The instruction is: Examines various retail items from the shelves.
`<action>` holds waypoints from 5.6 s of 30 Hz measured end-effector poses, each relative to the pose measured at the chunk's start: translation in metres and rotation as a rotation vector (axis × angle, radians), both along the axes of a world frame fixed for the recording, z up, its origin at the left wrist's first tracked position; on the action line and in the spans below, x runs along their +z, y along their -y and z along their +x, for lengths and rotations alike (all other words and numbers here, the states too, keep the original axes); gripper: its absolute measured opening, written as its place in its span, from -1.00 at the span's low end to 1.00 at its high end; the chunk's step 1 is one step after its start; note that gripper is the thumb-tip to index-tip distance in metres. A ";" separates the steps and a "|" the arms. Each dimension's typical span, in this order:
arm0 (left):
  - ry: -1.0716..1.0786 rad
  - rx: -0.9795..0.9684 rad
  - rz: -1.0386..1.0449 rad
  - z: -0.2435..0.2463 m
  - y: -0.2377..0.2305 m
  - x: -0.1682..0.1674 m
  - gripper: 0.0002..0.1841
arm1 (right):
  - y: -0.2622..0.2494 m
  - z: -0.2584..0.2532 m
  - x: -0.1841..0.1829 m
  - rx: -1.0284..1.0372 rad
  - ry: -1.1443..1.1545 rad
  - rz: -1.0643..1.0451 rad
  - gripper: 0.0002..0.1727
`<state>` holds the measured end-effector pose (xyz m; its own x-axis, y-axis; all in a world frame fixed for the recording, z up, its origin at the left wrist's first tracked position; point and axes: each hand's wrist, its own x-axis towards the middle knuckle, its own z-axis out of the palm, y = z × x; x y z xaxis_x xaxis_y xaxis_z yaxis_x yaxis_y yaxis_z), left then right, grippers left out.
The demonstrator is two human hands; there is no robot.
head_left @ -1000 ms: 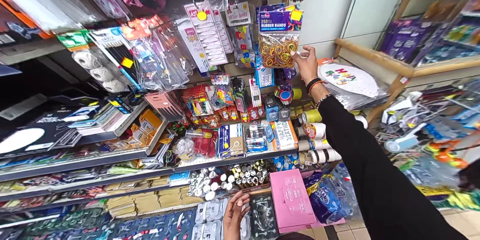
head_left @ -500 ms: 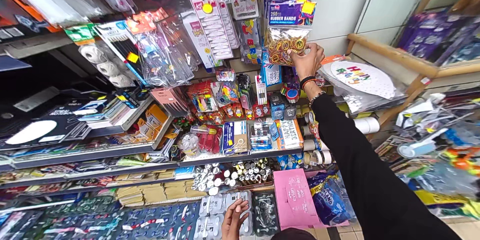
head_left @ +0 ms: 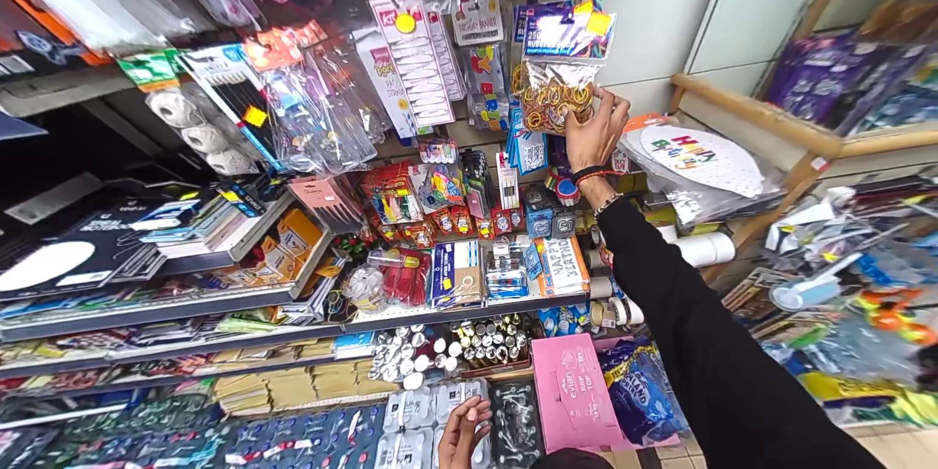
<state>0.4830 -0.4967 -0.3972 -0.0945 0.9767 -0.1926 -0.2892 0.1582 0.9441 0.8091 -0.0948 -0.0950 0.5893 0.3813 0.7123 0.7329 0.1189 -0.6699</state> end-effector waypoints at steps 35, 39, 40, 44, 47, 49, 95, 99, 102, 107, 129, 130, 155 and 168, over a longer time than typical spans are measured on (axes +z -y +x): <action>0.040 -0.028 -0.081 -0.011 0.001 -0.017 -0.61 | 0.019 0.012 0.073 1.155 -0.486 0.234 -0.26; 0.043 -0.047 -0.089 -0.009 0.001 -0.016 -0.62 | 0.018 0.016 0.094 1.193 -0.521 0.240 -0.23; 0.047 -0.051 -0.093 -0.008 0.000 -0.016 -0.62 | 0.015 0.016 0.099 1.202 -0.537 0.231 -0.20; 0.048 -0.072 -0.085 -0.007 0.000 -0.013 -0.61 | 0.017 0.015 0.119 1.286 -0.694 0.204 -0.28; 0.063 -0.071 -0.085 -0.009 0.001 -0.014 -0.61 | 0.029 0.019 0.114 1.329 -0.741 0.090 -0.46; 0.075 -0.064 -0.092 -0.011 0.004 -0.015 -0.61 | 0.033 0.022 0.100 1.314 -0.736 -0.038 -0.61; 0.057 -0.455 0.541 -0.001 -0.166 0.103 -0.09 | 0.213 -0.076 -0.105 1.435 -0.943 -0.372 -0.60; 0.062 -0.441 0.446 0.014 -0.166 0.092 -0.41 | 0.214 -0.083 -0.139 1.405 -1.024 -0.468 -0.57; 0.067 -0.406 0.365 0.022 -0.161 0.080 -0.43 | 0.219 -0.081 -0.156 1.377 -1.097 -0.468 -0.58; 0.170 -0.379 0.290 0.017 -0.158 0.072 -0.42 | 0.226 -0.063 -0.207 1.504 -1.014 -0.518 -0.37; 0.294 -0.346 0.253 -0.001 -0.167 0.051 -0.45 | 0.266 -0.077 -0.257 1.494 -1.429 -0.565 -0.47; 0.292 -0.345 0.253 -0.001 -0.167 0.050 -0.45 | 0.266 -0.077 -0.258 1.490 -1.431 -0.573 -0.47; 0.349 -0.436 0.288 -0.002 -0.154 0.050 -0.32 | 0.280 -0.080 -0.260 1.496 -1.378 -0.625 -0.41; 0.392 -0.420 0.292 -0.004 -0.153 0.048 -0.36 | 0.281 -0.081 -0.257 1.508 -1.378 -0.618 -0.41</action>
<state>0.4794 -0.3441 -0.3487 0.3310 0.9325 0.1443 -0.5910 0.0856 0.8021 0.7285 -0.3760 -0.3522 -0.4105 0.8963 -0.1679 -0.5580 -0.3925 -0.7312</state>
